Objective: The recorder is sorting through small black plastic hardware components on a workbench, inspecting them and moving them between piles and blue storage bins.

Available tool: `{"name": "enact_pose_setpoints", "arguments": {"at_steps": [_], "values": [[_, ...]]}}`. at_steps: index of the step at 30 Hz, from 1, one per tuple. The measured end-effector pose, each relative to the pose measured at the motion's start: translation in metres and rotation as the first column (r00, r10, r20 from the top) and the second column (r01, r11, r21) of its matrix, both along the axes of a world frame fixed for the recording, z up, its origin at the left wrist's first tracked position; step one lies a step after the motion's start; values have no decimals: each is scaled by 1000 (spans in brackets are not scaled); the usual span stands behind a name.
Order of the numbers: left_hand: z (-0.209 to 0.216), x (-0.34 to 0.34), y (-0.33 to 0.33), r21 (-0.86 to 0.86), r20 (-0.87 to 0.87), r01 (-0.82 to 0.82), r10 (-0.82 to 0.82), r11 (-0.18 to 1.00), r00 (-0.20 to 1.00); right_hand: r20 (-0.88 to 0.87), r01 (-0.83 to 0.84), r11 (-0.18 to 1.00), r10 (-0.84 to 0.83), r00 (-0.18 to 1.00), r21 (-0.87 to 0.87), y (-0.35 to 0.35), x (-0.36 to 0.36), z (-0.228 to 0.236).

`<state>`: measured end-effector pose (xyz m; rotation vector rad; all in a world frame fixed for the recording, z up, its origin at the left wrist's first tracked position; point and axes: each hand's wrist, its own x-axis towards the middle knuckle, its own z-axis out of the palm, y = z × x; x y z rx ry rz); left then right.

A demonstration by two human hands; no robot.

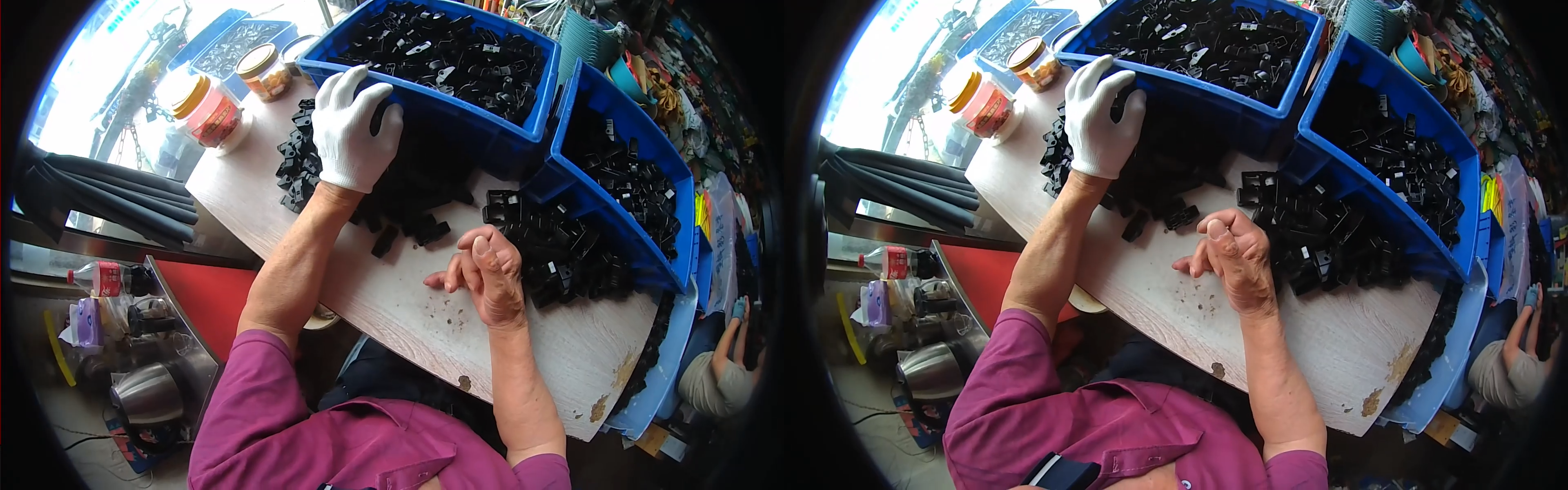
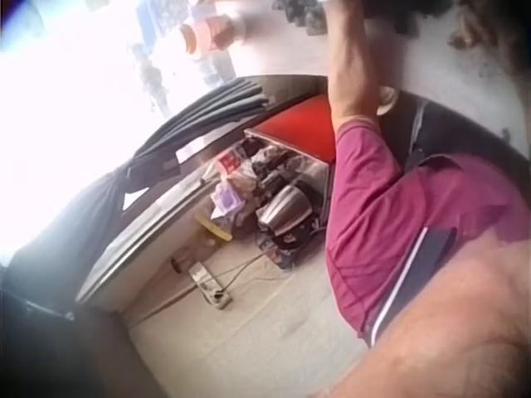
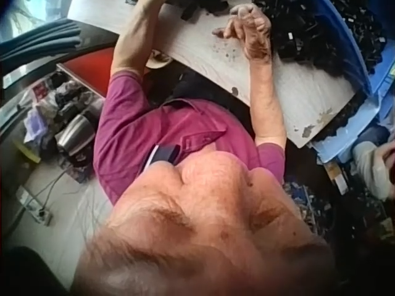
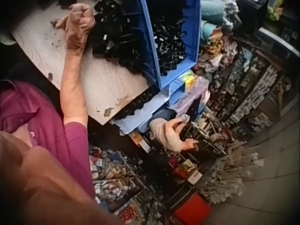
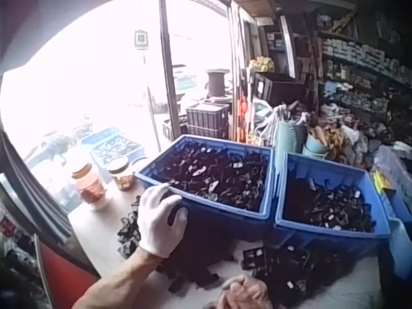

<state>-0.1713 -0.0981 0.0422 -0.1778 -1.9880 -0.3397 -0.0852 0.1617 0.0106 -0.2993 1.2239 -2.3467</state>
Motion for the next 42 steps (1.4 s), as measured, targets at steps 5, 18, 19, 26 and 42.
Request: {"name": "enact_pose_setpoints", "arguments": {"at_steps": [5,18,19,26,42], "values": [[2,-1,-8,23,-71,41,-40,999,997,1,-36,998,36,999,57,-1,-2,6],[13,129,12,-1,540,390,-328,921,775,2,-136,984,136,991,118,7,-3,2],[9,139,12,-14,633,386,-290,922,718,-12,-62,992,63,998,107,2,-2,3],[-13,153,22,-137,629,346,-188,928,754,-21,-8,981,12,1000,196,-7,-1,9],[-23,143,46,-107,457,361,-277,926,846,-90,113,937,-88,992,331,1,29,14]]}}
